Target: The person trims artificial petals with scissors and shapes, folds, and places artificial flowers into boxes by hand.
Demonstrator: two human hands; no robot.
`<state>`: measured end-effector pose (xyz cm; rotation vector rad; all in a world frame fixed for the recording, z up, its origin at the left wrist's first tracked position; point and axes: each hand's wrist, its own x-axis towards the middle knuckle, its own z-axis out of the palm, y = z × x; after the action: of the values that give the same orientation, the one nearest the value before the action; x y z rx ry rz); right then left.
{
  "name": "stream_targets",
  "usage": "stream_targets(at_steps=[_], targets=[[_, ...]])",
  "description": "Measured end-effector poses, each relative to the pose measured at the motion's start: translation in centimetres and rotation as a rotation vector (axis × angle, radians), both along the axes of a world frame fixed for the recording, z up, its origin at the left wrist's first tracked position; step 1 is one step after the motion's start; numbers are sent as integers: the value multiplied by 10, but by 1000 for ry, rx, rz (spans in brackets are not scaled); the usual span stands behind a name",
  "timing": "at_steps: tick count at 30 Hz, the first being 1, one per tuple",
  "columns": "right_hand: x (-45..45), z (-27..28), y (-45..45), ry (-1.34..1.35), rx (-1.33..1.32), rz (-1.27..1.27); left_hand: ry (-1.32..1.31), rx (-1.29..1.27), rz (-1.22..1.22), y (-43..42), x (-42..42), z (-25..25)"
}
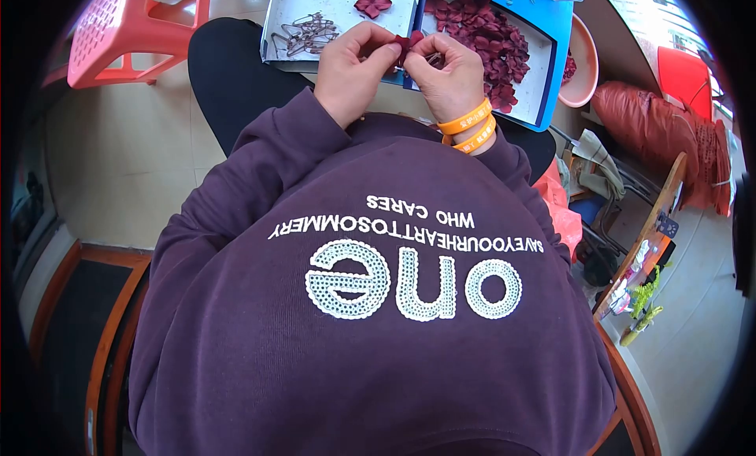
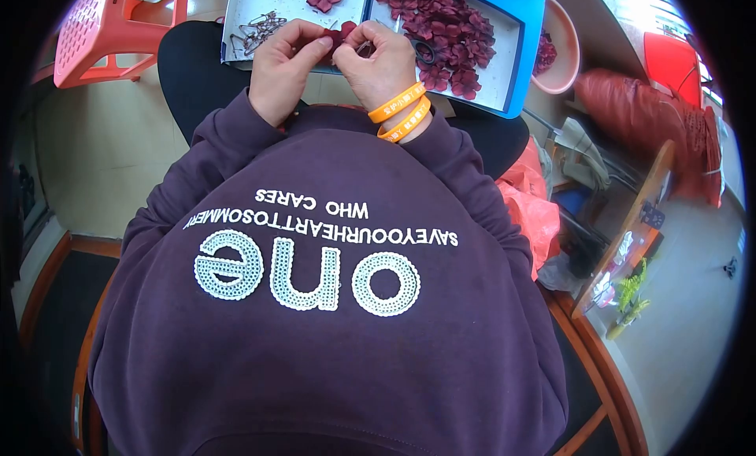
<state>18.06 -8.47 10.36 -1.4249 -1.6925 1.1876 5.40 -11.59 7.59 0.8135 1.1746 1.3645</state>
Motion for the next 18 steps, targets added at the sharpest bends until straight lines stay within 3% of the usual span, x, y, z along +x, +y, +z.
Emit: stream_targets(at_steps=[1, 5, 10, 16, 18], targets=[[0, 0, -1, 0, 1, 0, 0, 1, 0, 0, 0, -1], [-2, 1, -5, 51, 180, -23, 685, 532, 69, 0, -3, -6], [2, -7, -5, 242, 241, -19, 548, 659, 30, -1, -7, -3], [1, -8, -2, 344, 268, -35, 603, 779, 85, 2, -8, -5], [0, 0, -4, 399, 73, -56, 506, 667, 89, -1, -5, 3]])
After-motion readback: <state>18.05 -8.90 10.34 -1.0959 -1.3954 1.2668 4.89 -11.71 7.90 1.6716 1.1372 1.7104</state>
